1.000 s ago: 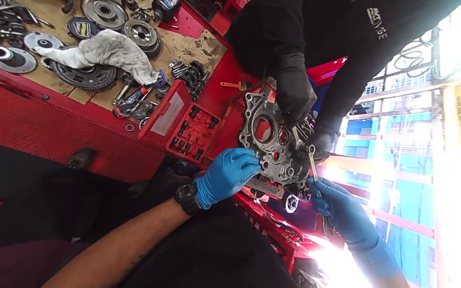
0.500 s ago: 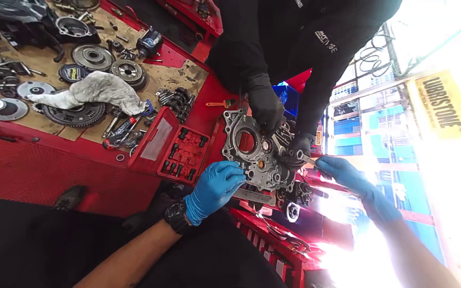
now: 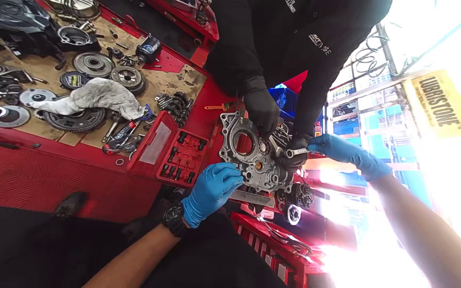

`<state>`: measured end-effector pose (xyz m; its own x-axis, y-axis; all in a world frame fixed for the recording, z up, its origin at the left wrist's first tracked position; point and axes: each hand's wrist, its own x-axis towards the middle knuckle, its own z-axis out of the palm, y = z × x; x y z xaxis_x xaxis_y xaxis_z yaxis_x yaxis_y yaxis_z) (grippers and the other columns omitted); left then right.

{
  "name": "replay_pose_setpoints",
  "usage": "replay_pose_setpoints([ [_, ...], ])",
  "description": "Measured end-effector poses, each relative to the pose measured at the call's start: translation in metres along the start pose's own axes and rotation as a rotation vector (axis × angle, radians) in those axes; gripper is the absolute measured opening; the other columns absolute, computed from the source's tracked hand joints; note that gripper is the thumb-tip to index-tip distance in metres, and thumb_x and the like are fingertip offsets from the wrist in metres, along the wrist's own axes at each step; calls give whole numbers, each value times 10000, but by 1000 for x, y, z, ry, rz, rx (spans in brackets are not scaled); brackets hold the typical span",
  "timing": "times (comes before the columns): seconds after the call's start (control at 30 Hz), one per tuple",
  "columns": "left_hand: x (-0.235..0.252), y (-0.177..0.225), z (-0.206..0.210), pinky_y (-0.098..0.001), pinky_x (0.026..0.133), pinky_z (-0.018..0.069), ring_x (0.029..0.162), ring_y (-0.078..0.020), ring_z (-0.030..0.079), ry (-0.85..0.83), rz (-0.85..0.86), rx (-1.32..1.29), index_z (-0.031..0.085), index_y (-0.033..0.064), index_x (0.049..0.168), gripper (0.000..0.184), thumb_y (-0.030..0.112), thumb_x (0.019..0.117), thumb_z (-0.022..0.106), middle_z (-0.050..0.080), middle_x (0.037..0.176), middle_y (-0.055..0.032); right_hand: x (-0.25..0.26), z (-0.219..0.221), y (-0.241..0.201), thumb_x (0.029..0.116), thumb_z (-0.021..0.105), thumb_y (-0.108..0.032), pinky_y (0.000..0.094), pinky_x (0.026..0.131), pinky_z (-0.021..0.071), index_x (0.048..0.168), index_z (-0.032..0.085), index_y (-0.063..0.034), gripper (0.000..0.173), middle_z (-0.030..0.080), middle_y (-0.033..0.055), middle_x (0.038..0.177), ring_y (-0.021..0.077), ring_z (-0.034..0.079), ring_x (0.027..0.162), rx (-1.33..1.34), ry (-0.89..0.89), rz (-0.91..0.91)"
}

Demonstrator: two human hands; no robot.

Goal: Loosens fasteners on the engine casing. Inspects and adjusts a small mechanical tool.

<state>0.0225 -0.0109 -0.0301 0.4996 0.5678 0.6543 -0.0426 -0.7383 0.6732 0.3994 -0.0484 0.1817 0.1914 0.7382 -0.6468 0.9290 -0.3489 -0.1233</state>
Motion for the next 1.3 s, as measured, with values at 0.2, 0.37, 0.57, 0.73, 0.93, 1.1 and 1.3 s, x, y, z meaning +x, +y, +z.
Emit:
replay_pose_setpoints([
  [0.2, -1, 0, 5, -335, 1044, 471, 1171, -201, 635, 28, 9, -8, 761, 154, 1015, 166, 192, 1025, 599, 741, 1058, -33, -17, 21, -4, 1045, 564, -203, 372, 725, 471, 969, 712, -29, 241, 637, 38, 817, 94, 554, 726, 105, 58, 56],
  [0.37, 1, 1, 8, -333, 1026, 477, 1149, -212, 639, 58, 14, -5, 756, 145, 980, 163, 140, 1007, 596, 739, 1026, -40, -29, 42, -6, 1042, 554, -188, 237, 569, 406, 865, 669, -64, 245, 532, -55, 663, 15, 457, 566, 287, 108, 146],
  [0.57, 2, 2, 9, -344, 1005, 491, 1133, -220, 642, 62, 0, -11, 751, 142, 966, 174, 113, 999, 582, 735, 1020, -42, -49, 59, -14, 1068, 503, -231, 193, 506, 402, 931, 675, -102, 255, 556, -66, 656, 14, 470, 532, 488, 57, 215],
  [0.73, 2, 4, 9, -338, 989, 492, 1123, -225, 642, 61, -8, -9, 750, 135, 952, 179, 92, 988, 580, 737, 1006, -45, -55, 63, -17, 1072, 492, -225, 179, 465, 380, 917, 677, -116, 265, 571, -57, 645, 14, 469, 504, 593, 20, 241],
  [0.93, 1, 3, 11, -339, 984, 494, 1117, -226, 647, 68, -11, -8, 750, 134, 951, 172, 102, 989, 585, 739, 1002, -48, -55, 64, -17, 1071, 490, -232, 179, 433, 346, 887, 669, -124, 279, 538, -60, 607, 15, 442, 474, 613, 22, 247],
  [1.1, 2, 4, 10, -339, 990, 495, 1121, -222, 646, 61, -11, -4, 750, 132, 947, 178, 104, 991, 580, 739, 1005, -44, -56, 65, -19, 1078, 475, -230, 171, 429, 338, 894, 656, -117, 282, 515, -63, 600, 10, 421, 464, 674, -2, 272],
  [1.3, 2, 4, 10, -339, 988, 494, 1118, -228, 644, 68, -7, -5, 753, 130, 947, 178, 101, 989, 583, 735, 993, -46, -59, 71, -23, 1096, 428, -242, 162, 397, 314, 923, 627, -107, 296, 475, -60, 591, 10, 382, 433, 803, -65, 312],
])
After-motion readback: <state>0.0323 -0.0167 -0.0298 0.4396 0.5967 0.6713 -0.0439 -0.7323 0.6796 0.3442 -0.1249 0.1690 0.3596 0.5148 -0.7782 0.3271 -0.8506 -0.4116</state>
